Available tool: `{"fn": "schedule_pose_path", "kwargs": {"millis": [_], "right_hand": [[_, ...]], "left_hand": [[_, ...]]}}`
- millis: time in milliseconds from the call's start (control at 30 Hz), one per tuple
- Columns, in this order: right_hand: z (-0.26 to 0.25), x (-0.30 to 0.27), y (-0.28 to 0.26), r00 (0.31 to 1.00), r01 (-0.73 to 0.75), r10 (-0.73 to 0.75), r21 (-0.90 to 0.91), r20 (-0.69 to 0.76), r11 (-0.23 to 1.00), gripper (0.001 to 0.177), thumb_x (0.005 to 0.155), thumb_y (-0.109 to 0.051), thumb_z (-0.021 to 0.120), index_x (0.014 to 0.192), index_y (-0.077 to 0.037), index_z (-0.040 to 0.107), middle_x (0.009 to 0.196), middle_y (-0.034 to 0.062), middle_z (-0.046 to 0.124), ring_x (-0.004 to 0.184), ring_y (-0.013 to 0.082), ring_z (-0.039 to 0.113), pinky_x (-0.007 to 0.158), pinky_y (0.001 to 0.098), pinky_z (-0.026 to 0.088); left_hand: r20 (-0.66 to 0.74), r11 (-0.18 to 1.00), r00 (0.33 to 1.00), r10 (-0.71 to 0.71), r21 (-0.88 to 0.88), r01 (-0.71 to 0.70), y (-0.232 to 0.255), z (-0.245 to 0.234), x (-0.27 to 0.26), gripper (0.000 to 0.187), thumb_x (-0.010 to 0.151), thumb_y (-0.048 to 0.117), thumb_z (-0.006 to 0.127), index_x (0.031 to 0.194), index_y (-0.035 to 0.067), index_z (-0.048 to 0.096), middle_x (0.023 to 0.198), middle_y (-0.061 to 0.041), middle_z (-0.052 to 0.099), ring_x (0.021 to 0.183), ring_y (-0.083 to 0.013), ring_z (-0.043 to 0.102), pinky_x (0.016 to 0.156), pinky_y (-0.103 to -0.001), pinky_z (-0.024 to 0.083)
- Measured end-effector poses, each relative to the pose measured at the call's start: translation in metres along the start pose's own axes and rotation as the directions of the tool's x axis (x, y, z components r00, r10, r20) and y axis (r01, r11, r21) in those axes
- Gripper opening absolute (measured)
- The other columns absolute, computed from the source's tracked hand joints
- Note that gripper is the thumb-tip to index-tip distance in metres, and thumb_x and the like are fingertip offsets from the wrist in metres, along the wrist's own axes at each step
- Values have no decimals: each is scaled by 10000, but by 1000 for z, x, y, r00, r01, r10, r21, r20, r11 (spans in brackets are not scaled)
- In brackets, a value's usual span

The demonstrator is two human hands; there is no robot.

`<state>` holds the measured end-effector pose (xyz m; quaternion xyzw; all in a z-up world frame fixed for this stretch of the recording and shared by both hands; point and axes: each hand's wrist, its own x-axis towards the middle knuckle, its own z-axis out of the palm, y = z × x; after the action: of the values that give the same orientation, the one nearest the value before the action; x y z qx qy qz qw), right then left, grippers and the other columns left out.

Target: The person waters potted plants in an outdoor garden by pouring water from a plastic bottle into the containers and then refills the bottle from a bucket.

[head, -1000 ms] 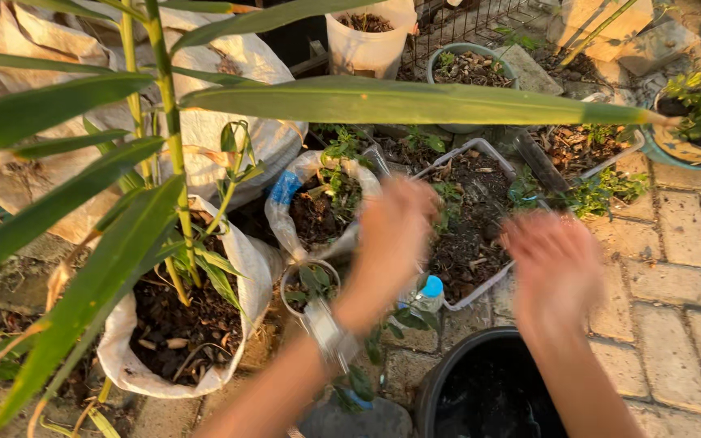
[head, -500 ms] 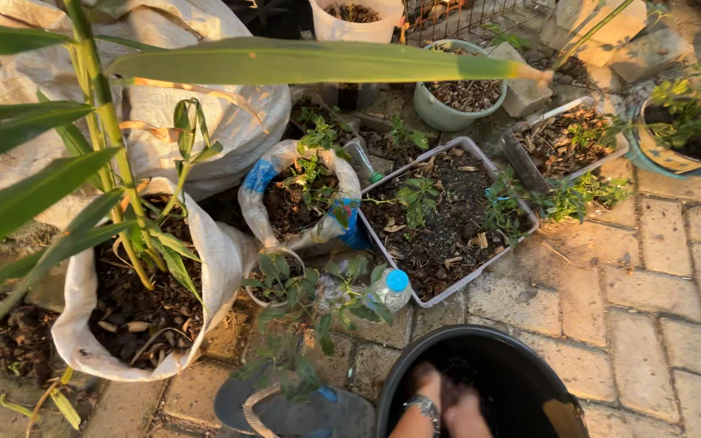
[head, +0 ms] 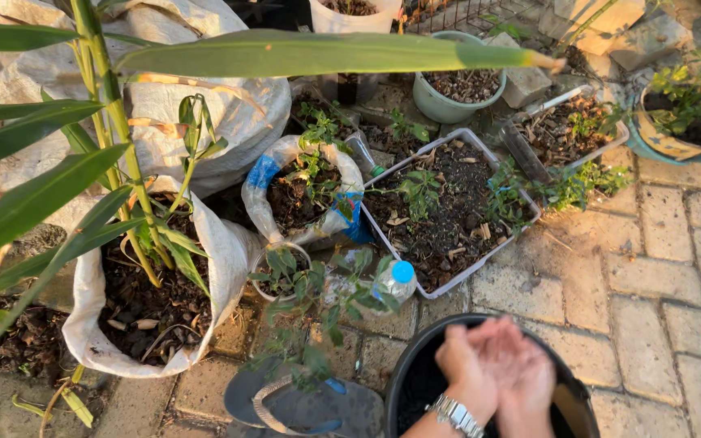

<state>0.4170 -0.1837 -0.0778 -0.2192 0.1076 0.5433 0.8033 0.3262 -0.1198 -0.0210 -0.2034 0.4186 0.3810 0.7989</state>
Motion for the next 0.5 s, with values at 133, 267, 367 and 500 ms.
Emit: {"fn": "schedule_pose_path", "kwargs": {"millis": [133, 267, 367, 500], "right_hand": [[153, 9, 21, 997, 69, -76, -303, -11, 950, 418, 1046, -234, 418, 1271, 57, 616, 1230, 175, 681, 1171, 284, 643, 1097, 418, 470], [282, 67, 93, 999, 31, -31, -418, 6, 908, 517, 1005, -254, 355, 1316, 74, 604, 1234, 181, 712, 1160, 286, 653, 1084, 418, 470], [329, 126, 166, 990, -31, 62, -232, 129, 972, 504, 991, -204, 388, 1247, 171, 606, 1220, 267, 686, 1164, 354, 649, 1078, 439, 525], [349, 161, 230, 983, -22, 127, -596, 135, 803, 422, 1020, -239, 435, 1182, 97, 632, 1241, 241, 690, 1225, 352, 607, 1154, 482, 429]], "left_hand": [[444, 980, 895, -38, -157, 119, 54, 75, -48, 498, 923, 367, 428, 765, -5, 719, 858, -165, 765, 824, -287, 693, 857, -410, 551], [584, 962, 778, 232, -257, -94, 162, 145, -32, 373, 988, 292, 435, 919, 49, 710, 998, -105, 740, 967, -279, 693, 938, -424, 540], [566, 929, 736, 371, -214, -303, 264, 179, -8, 485, 951, 407, 412, 915, 29, 715, 993, -113, 738, 934, -268, 692, 909, -411, 546], [221, 412, 651, 726, 619, -669, 378, 194, -10, 458, 996, 363, 542, 947, -82, 637, 852, -212, 673, 746, -261, 495, 714, -479, 441]]}}
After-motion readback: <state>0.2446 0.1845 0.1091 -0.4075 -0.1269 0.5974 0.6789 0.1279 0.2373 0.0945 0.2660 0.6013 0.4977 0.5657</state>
